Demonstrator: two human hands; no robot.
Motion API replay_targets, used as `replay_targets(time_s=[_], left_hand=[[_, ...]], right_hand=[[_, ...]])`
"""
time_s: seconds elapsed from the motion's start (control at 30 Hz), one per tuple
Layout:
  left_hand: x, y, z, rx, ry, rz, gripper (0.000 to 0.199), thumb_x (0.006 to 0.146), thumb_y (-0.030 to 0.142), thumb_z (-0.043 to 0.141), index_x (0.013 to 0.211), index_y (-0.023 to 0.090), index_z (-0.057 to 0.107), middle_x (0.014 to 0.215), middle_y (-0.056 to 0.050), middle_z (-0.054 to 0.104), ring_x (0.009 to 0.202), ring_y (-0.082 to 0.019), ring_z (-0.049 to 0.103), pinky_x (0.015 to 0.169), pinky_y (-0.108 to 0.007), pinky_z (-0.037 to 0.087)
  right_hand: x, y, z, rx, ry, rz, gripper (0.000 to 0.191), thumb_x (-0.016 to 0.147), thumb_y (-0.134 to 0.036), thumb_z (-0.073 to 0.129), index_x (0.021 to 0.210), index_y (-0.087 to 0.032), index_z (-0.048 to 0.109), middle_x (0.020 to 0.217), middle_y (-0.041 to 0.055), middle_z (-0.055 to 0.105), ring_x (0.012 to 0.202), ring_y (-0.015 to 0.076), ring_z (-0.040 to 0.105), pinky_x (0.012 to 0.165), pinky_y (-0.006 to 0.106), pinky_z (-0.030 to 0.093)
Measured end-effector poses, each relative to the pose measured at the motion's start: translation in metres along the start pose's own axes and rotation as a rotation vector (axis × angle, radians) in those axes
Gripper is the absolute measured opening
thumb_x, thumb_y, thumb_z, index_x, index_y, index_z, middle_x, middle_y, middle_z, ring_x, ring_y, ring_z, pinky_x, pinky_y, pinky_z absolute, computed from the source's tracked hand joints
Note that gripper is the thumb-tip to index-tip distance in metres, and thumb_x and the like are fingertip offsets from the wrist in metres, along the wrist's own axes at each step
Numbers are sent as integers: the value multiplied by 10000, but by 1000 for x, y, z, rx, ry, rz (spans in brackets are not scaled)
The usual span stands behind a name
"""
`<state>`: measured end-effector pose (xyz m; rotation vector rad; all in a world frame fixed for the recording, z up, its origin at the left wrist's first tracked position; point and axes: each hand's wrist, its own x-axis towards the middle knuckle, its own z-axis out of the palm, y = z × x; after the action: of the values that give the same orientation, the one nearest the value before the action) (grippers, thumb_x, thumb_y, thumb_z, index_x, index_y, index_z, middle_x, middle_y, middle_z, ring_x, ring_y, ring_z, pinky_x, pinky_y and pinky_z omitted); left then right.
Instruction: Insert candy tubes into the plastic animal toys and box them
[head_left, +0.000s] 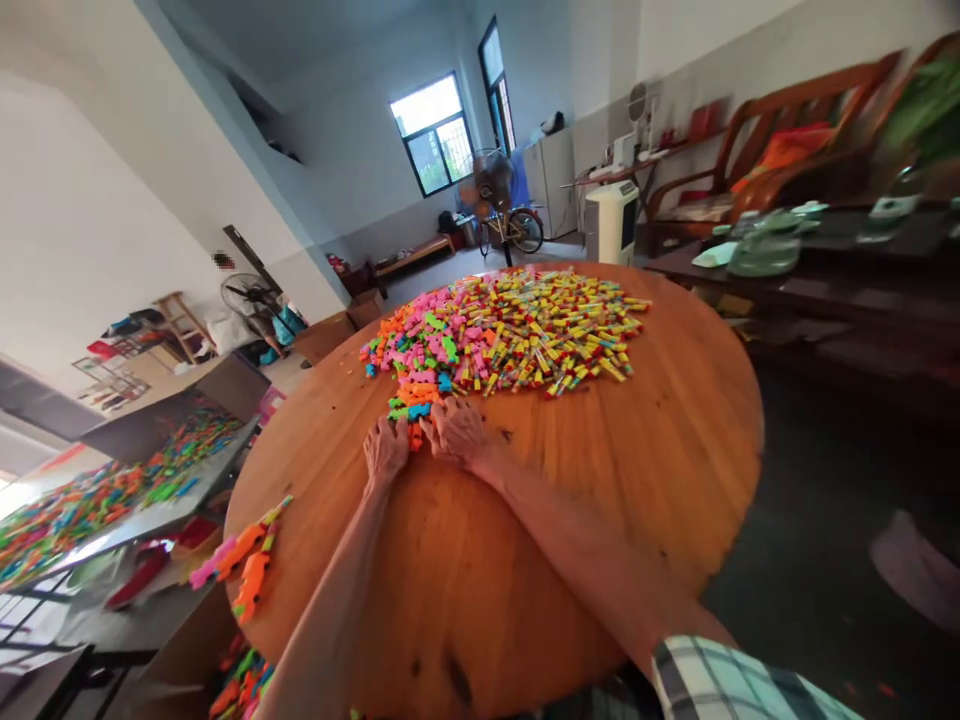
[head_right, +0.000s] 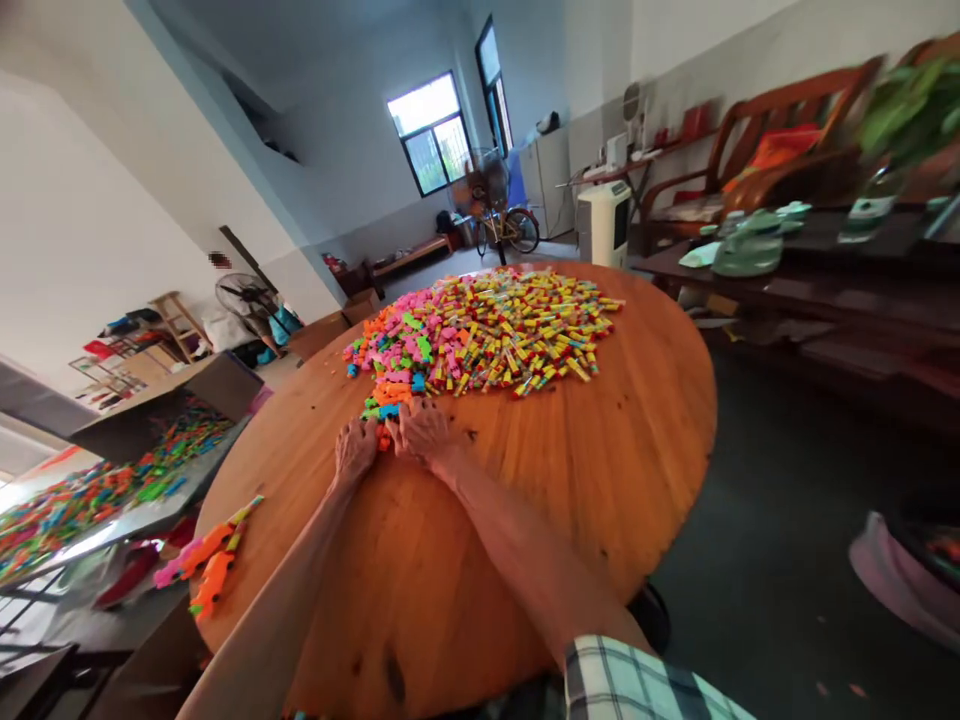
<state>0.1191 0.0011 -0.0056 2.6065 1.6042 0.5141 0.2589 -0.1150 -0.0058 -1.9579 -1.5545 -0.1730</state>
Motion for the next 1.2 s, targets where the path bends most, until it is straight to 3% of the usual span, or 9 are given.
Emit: replay_targets(time_s=[0.17,0.33,0.53,0.67,0.77,0.97,1.2], left_hand=[[5,-5,4,-124,94,25,517,1036,466,318,1388,112,452,1328,-235,592,1273,-338,537,1034,-462,424],[5,-9,7,-291,98,138,440,1027,427,357,1319,159,547,1299,-165,629,1239,-286,563,1065,-431,440],[-3,-16,12,-436,206,191,426,1018,398,398,1351,165,524,1367,-173,563,1307,-298,492,1116,-493,408],[-18,-9,6,-321,351,474,359,976,383,524,1261,173,585,1401,-179,500,1387,-329,410,1144,-513,377],[-24,5,2,-254,352,575,306,940,404,606,1149,182,639,1386,-172,504,1389,-350,399,1138,-514,380],[-15,39,11,-179,332,524,271,844,396,734,994,178,674,1412,-171,481,1397,-395,371,1132,-562,370],[-11,48,23,-65,360,417,133,831,306,716,883,185,699,1391,-157,530,1391,-401,379,1113,-589,385]], right_hand=[[5,30,-9,-60,60,264,366,980,-257,416,1241,-62,582,1153,230,605,1003,300,578,804,382,464],[12,60,-3,-143,9,367,384,944,-220,464,1287,-106,593,1106,194,627,909,272,615,708,332,449],[9,58,2,-267,-32,402,323,1000,-253,410,1176,-132,652,1109,175,623,913,242,612,746,314,426],[5,50,-4,-306,-62,395,239,902,-211,539,1082,-145,682,1143,166,627,910,247,624,736,316,433],[6,46,-7,-306,-63,421,226,858,-163,552,1040,-151,685,1107,151,648,881,243,640,710,314,434],[11,49,-5,-269,-29,472,289,864,-123,500,1121,-137,632,1108,145,667,954,240,650,751,304,450],[10,55,-2,-228,-7,473,326,865,-149,506,1167,-131,626,1100,150,686,1029,266,642,819,328,465]])
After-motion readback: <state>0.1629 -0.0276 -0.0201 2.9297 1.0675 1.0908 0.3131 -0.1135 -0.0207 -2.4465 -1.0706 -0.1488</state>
